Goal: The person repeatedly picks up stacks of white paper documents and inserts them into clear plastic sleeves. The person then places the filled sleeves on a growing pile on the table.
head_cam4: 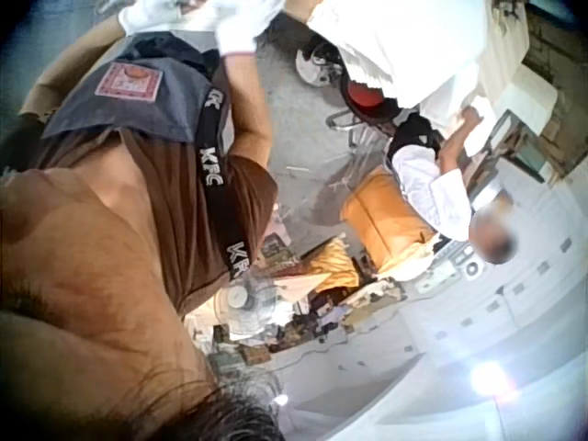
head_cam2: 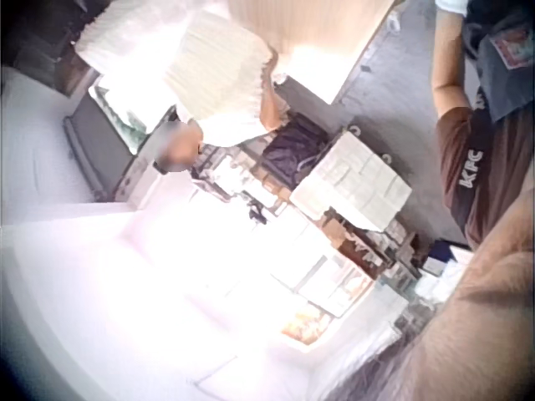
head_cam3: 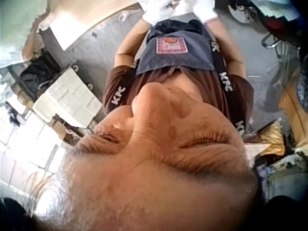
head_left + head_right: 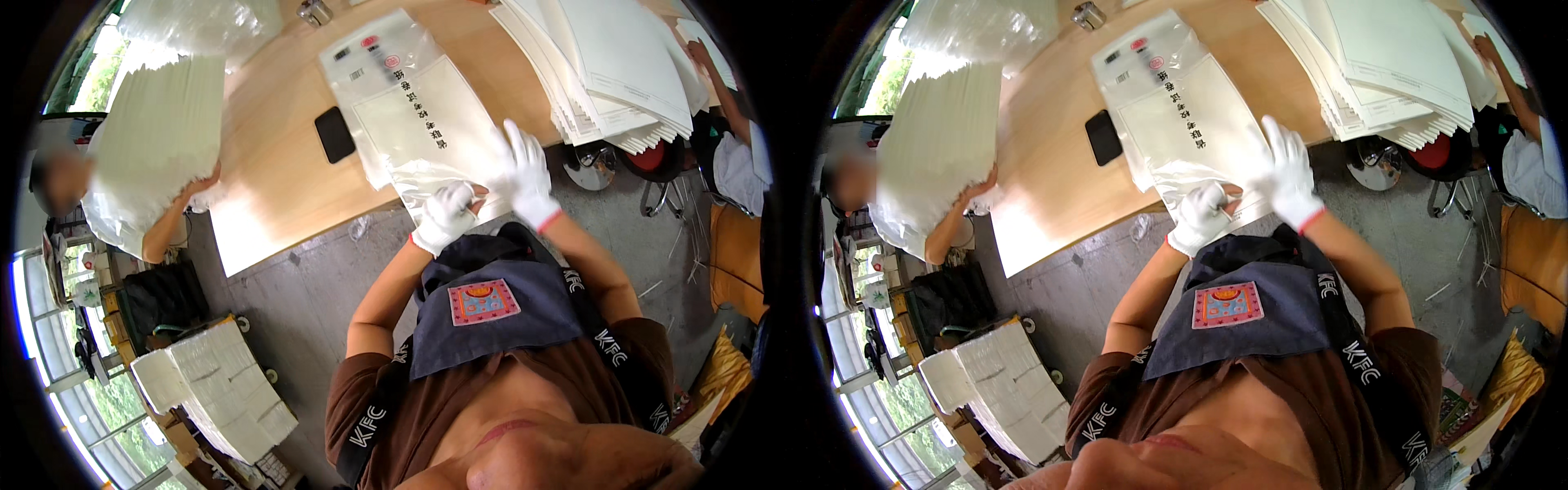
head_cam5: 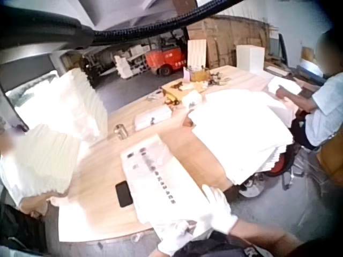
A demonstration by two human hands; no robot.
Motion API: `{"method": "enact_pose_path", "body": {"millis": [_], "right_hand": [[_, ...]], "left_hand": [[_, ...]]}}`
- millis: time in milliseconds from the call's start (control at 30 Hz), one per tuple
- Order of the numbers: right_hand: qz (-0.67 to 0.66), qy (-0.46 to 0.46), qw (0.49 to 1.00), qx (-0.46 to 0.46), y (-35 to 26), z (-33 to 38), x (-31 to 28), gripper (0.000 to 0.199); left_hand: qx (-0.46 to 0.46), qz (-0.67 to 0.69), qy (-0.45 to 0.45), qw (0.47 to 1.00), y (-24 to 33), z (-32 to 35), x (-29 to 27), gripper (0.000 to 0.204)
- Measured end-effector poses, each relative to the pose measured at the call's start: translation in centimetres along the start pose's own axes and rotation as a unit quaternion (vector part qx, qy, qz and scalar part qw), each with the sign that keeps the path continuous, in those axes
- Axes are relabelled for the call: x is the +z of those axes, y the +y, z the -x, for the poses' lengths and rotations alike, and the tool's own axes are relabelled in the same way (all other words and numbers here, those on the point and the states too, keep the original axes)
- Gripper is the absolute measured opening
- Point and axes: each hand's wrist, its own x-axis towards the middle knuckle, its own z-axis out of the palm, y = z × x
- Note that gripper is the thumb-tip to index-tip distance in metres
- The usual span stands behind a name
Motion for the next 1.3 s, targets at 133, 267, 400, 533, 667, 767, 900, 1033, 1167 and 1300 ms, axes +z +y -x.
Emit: {"method": "enact_pose_path", "body": {"millis": [133,267,400,533,667,767,900,1033,1167,1300], "right_hand": [[0.003,-0.402,0.896,0.190,4.1,-1.8,2.8,0.036],[-0.030,-0.366,0.929,0.052,2.5,0.8,0.5,0.024],[-0.044,-0.320,0.945,0.044,0.9,5.4,-3.8,0.024],[-0.042,-0.396,0.915,0.063,-0.3,10.0,-3.6,0.022],[-0.051,-0.227,0.971,0.057,-0.7,4.2,-0.7,0.023],[-0.015,-0.252,0.965,0.068,0.0,4.1,0.0,0.027],[-0.129,-0.394,0.901,0.128,2.0,9.6,1.3,0.030],[-0.432,-0.297,0.758,0.389,3.2,5.6,6.6,0.039],[-0.672,-0.293,0.544,0.407,0.4,4.3,9.9,0.031],[-0.735,-0.320,0.516,0.301,-4.7,0.7,11.2,0.033]], "left_hand": [[-0.098,-0.215,0.069,0.969,-7.3,4.5,-0.1,0.025],[-0.201,-0.233,0.146,0.940,-6.8,7.2,-3.5,0.017],[-0.119,-0.200,0.119,0.965,-2.3,11.7,-3.9,0.015],[-0.167,-0.088,0.062,0.980,-1.0,14.0,-4.6,0.018],[-0.129,-0.160,0.122,0.971,-5.4,8.8,-5.9,0.016],[-0.143,-0.113,0.054,0.982,-8.2,10.6,-6.1,0.017],[-0.328,0.143,0.086,0.930,-11.7,17.6,-5.5,0.025],[-0.557,0.341,0.068,0.754,-16.0,14.3,-2.9,0.056],[-0.456,0.201,0.152,0.854,-12.5,9.2,-5.2,0.051],[-0.409,0.145,0.290,0.853,-12.3,10.9,-10.9,0.046]]}}
